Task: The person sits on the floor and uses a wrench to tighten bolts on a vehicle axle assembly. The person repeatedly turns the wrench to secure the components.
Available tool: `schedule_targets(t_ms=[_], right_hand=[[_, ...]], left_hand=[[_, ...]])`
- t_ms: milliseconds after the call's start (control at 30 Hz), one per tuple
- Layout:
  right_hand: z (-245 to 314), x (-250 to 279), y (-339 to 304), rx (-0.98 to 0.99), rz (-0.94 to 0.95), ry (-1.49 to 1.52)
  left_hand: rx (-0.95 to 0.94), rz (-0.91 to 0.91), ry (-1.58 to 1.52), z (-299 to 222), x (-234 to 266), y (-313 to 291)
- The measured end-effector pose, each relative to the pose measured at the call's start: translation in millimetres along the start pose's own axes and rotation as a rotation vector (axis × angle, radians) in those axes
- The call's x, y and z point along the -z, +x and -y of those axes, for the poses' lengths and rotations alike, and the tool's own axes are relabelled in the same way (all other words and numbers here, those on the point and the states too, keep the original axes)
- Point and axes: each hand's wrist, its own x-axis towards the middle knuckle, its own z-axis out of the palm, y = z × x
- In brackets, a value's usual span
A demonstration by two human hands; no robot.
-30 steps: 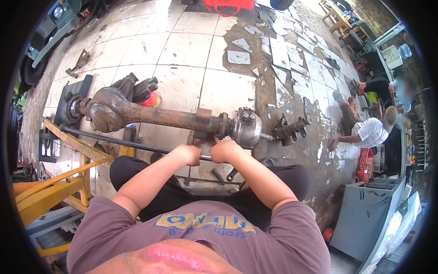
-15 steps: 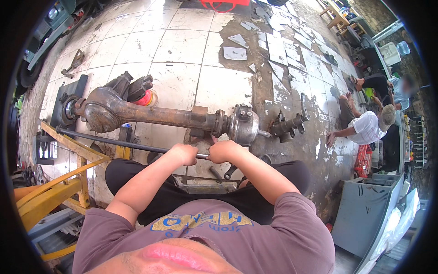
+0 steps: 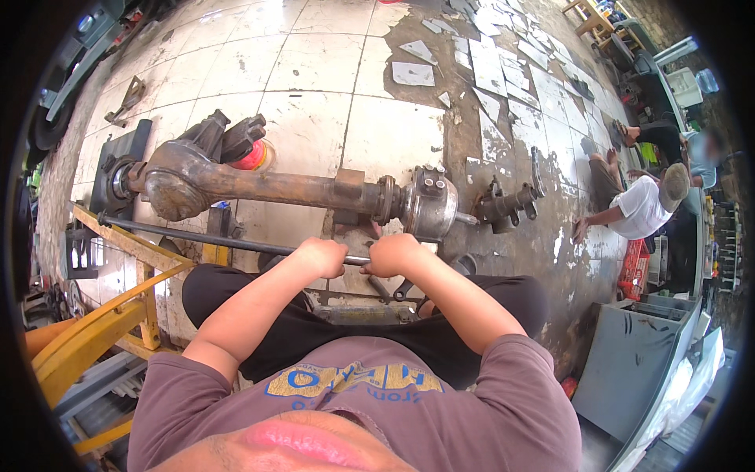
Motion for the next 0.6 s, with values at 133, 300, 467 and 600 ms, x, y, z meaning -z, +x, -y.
schedule_targets(t_ms=[133,300,467,600], right_hand=[[3,-1,-4,-0.005,-0.002,-0.025],[-3,0,-4,0.015,-0.062,0.001],[-4,-17,5,0.027,-0.034,-0.089],[-7,12,-20,0.032,0.001,-0.019]], left_hand=[[-0.012,-0.018,0.007,2,-1,2],[-0.001,-0.017,0.018,0,-2,2],[-0.001,-0.009,0.012,-3,4,-1],[0.009,-0.012,0.009,-1,-2,3]])
